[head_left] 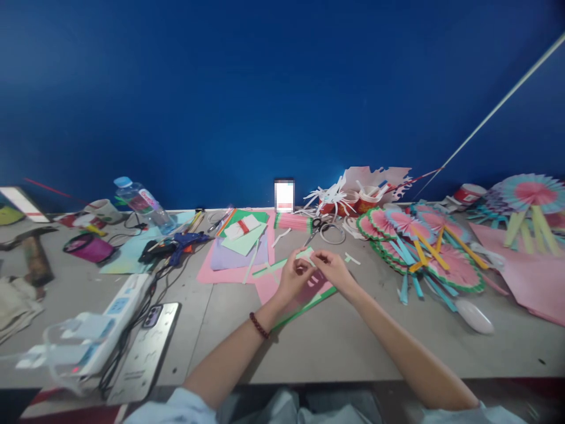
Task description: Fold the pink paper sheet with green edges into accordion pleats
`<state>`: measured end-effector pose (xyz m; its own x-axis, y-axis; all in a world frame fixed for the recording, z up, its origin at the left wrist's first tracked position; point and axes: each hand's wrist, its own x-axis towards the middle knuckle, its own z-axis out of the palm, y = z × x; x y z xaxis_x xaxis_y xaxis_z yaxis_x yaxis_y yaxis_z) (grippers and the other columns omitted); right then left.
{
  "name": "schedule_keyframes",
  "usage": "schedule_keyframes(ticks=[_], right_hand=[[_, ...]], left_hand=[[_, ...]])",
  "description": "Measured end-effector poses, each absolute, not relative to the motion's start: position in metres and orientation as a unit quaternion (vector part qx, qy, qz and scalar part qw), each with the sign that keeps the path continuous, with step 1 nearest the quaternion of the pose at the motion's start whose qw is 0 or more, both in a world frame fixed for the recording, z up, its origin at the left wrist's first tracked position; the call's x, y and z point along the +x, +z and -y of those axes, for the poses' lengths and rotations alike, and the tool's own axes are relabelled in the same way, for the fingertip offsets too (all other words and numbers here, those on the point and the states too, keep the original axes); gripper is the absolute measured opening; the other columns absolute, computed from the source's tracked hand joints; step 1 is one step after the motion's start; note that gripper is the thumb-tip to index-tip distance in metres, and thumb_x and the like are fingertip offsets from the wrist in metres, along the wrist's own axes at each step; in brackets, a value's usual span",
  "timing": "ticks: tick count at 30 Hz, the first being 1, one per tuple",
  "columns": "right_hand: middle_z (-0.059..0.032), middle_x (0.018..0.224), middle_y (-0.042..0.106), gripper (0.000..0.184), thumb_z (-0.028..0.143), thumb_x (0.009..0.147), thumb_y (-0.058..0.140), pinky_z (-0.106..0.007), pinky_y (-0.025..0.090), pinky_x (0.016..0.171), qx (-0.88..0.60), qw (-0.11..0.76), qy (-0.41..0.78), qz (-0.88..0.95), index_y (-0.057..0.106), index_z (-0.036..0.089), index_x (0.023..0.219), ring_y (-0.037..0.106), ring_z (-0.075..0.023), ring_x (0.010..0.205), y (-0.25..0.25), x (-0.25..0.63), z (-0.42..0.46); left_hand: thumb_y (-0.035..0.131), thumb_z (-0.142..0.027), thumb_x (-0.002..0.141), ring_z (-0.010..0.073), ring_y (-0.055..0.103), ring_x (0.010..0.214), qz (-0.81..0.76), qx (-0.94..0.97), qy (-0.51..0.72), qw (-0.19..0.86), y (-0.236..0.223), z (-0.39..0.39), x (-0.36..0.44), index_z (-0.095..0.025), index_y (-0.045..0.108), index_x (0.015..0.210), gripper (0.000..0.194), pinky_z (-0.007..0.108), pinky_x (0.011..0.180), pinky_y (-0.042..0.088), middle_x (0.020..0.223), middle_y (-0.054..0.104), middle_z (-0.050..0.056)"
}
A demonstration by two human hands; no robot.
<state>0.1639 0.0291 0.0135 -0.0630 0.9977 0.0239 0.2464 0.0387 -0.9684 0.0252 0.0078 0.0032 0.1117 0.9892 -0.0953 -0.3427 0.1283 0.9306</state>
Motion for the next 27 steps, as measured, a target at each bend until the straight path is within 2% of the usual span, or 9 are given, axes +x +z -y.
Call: schedule_keyframes(ticks=[5, 10, 17, 22, 25, 27], right_hand=[[0.0027, 0.061, 0.052, 0.039, 0.059, 0.075, 0.061, -0.026, 0.039, 0.054, -0.505, 0.438, 0.462, 0.583, 0.058, 0.02, 0.071, 0.047, -0.0133, 0.058, 0.014, 0.169, -0.028], [0.0031, 0.062, 0.052, 0.034, 0.052, 0.077, 0.063, -0.024, 0.037, 0.054, -0.481, 0.429, 0.454, 0.615, 0.057, 0.02, 0.068, 0.044, -0.0113, 0.059, 0.02, 0.17, -0.022], [0.0046, 0.059, 0.051, 0.027, 0.044, 0.077, 0.062, -0.024, 0.034, 0.052, -0.478, 0.428, 0.457, 0.616, 0.056, 0.02, 0.067, 0.043, -0.0107, 0.057, 0.022, 0.17, -0.019], [0.0041, 0.06, 0.053, 0.025, 0.042, 0.077, 0.061, -0.025, 0.038, 0.055, -0.487, 0.43, 0.444, 0.617, 0.056, 0.02, 0.067, 0.048, -0.0117, 0.057, 0.019, 0.171, -0.021], [0.0013, 0.065, 0.059, 0.023, 0.042, 0.08, 0.059, -0.027, 0.042, 0.058, -0.5, 0.445, 0.393, 0.63, 0.058, 0.02, 0.071, 0.053, -0.0142, 0.06, 0.015, 0.172, -0.023], [-0.0019, 0.072, 0.065, 0.019, 0.038, 0.083, 0.058, -0.03, 0.046, 0.063, -0.507, 0.469, 0.318, 0.65, 0.062, 0.02, 0.077, 0.057, -0.0166, 0.065, 0.012, 0.173, -0.024]], left_hand=[[0.076, -0.045, 0.077, 0.0106, 0.06, 0.054, -0.426, 0.452, 0.533, 0.575, 0.006, -0.011, 0.019, -0.023, 0.065, 0.094, 0.03, 0.024, 0.054, 0.05, 0.066, 0.061, -0.003], [0.077, -0.052, 0.073, 0.0112, 0.058, 0.055, -0.426, 0.462, 0.535, 0.565, 0.005, -0.015, 0.015, -0.019, 0.065, 0.077, 0.035, 0.025, 0.053, 0.05, 0.068, 0.062, -0.001], [0.08, -0.045, 0.07, 0.0132, 0.059, 0.059, -0.44, 0.458, 0.54, 0.552, 0.007, -0.015, 0.016, -0.02, 0.066, 0.069, 0.029, 0.026, 0.056, 0.049, 0.067, 0.064, 0.001], [0.08, -0.04, 0.071, 0.0143, 0.059, 0.061, -0.449, 0.469, 0.547, 0.528, 0.006, -0.016, 0.016, -0.021, 0.067, 0.067, 0.023, 0.027, 0.057, 0.048, 0.067, 0.064, 0.001], [0.08, -0.042, 0.071, 0.0137, 0.057, 0.057, -0.451, 0.46, 0.543, 0.538, 0.004, -0.016, 0.016, -0.021, 0.067, 0.069, 0.025, 0.027, 0.053, 0.047, 0.067, 0.063, 0.001], [0.08, -0.043, 0.071, 0.0127, 0.056, 0.055, -0.454, 0.453, 0.548, 0.538, 0.004, -0.016, 0.016, -0.02, 0.067, 0.07, 0.026, 0.026, 0.052, 0.046, 0.067, 0.062, 0.001]])
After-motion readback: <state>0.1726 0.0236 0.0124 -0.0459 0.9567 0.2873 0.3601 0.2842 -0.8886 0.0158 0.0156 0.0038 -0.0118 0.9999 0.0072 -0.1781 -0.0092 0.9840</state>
